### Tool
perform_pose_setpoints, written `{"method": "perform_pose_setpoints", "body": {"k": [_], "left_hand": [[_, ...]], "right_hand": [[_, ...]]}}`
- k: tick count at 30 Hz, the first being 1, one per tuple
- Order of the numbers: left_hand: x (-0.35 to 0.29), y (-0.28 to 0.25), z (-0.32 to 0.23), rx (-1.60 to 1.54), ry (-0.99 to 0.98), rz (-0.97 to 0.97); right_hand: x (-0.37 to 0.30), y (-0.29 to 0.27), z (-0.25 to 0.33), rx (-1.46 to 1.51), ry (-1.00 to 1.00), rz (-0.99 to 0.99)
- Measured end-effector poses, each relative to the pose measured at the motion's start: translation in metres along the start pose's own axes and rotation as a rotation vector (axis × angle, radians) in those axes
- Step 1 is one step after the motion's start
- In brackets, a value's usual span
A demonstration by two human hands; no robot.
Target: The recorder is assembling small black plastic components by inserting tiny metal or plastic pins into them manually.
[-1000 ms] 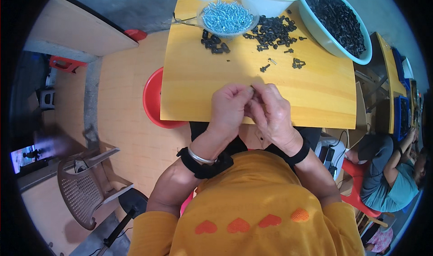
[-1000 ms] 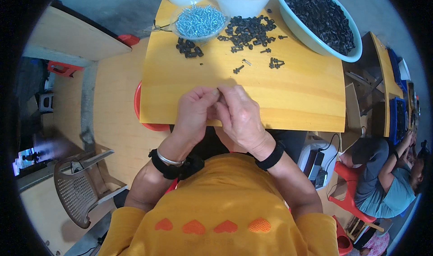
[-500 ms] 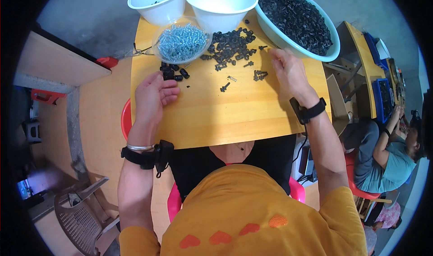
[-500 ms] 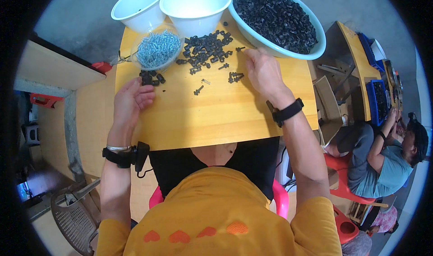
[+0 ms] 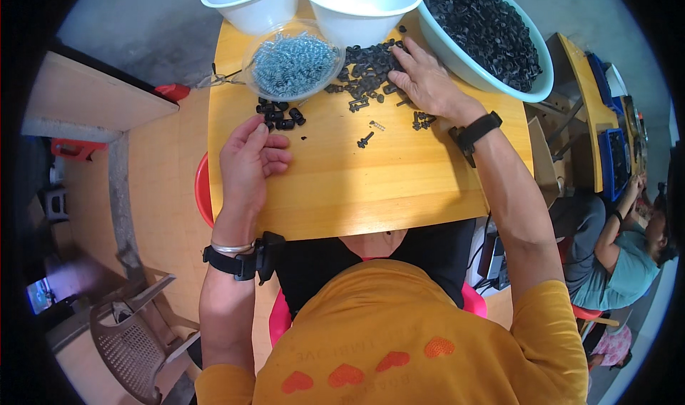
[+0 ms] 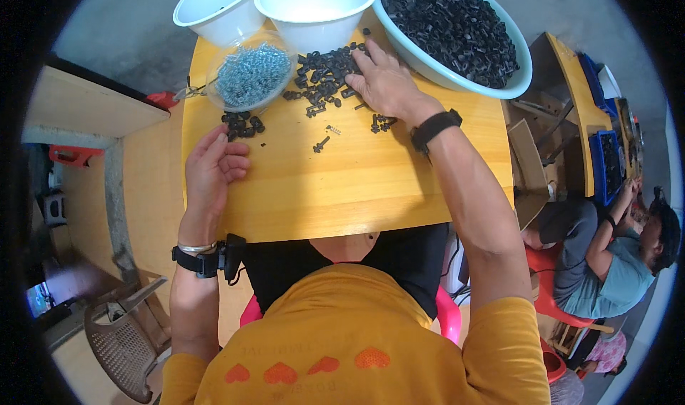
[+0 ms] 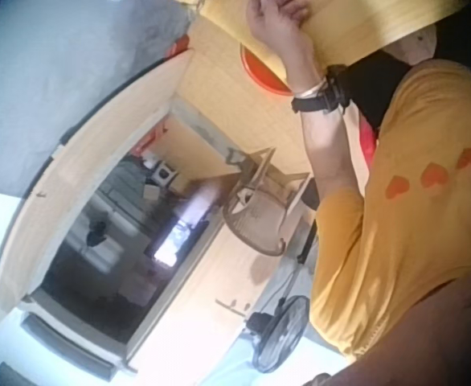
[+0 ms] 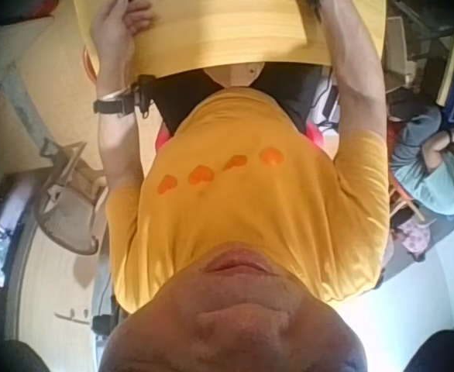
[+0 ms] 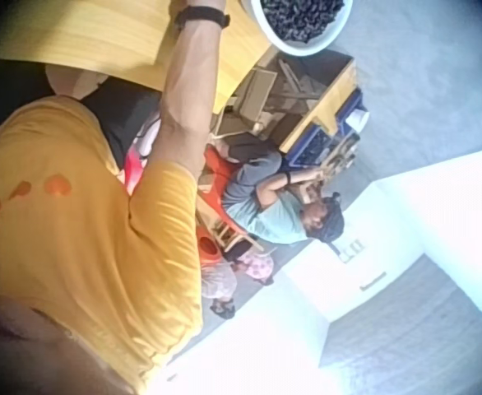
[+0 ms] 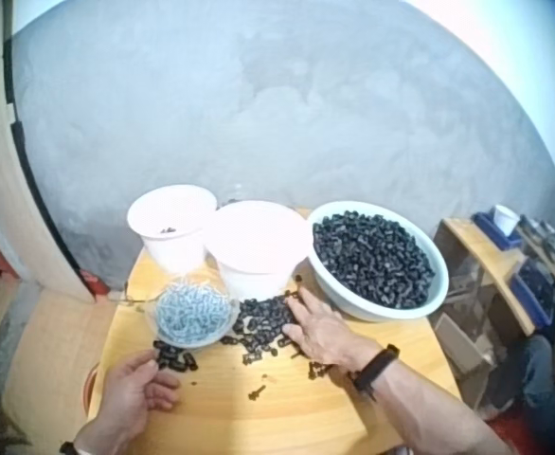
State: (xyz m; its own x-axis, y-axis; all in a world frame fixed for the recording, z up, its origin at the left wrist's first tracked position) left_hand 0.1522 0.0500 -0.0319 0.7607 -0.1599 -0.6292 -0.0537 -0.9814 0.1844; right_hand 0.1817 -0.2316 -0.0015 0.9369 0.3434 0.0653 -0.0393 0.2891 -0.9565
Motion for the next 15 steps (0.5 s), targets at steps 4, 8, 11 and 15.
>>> {"method": "perform_pose_setpoints", "body": {"k": [4, 8, 11, 15], "left_hand": [[-0.002, 0.001, 0.000, 0.002, 0.005, -0.013], [-0.003, 0.001, -0.002, -0.006, 0.024, -0.004], [0.000, 0.000, 0.000, -0.012, 0.031, 0.007], [-0.005, -0.003, 0.001, -0.046, 0.057, -0.004]], "right_hand": [[-0.008, 0.004, 0.019, -0.035, -0.069, -0.014], [-0.015, 0.003, 0.036, -0.035, -0.074, -0.028], [-0.019, 0.002, 0.044, -0.032, -0.075, -0.031], [-0.025, -0.008, 0.056, 0.062, -0.173, -0.157]]}}
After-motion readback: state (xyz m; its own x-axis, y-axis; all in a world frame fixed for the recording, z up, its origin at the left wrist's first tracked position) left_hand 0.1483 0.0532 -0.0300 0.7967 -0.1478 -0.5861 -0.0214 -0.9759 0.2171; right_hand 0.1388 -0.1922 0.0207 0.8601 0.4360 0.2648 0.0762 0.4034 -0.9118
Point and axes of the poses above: each hand's wrist, its own x-axis towards the middle knuckle, its own y-axis out of the palm, z = x × y, the point moved 10 cm from there along x, towards the middle knuckle, and after that the axes turned 15 degrees about -y, right-handed, at the moved point
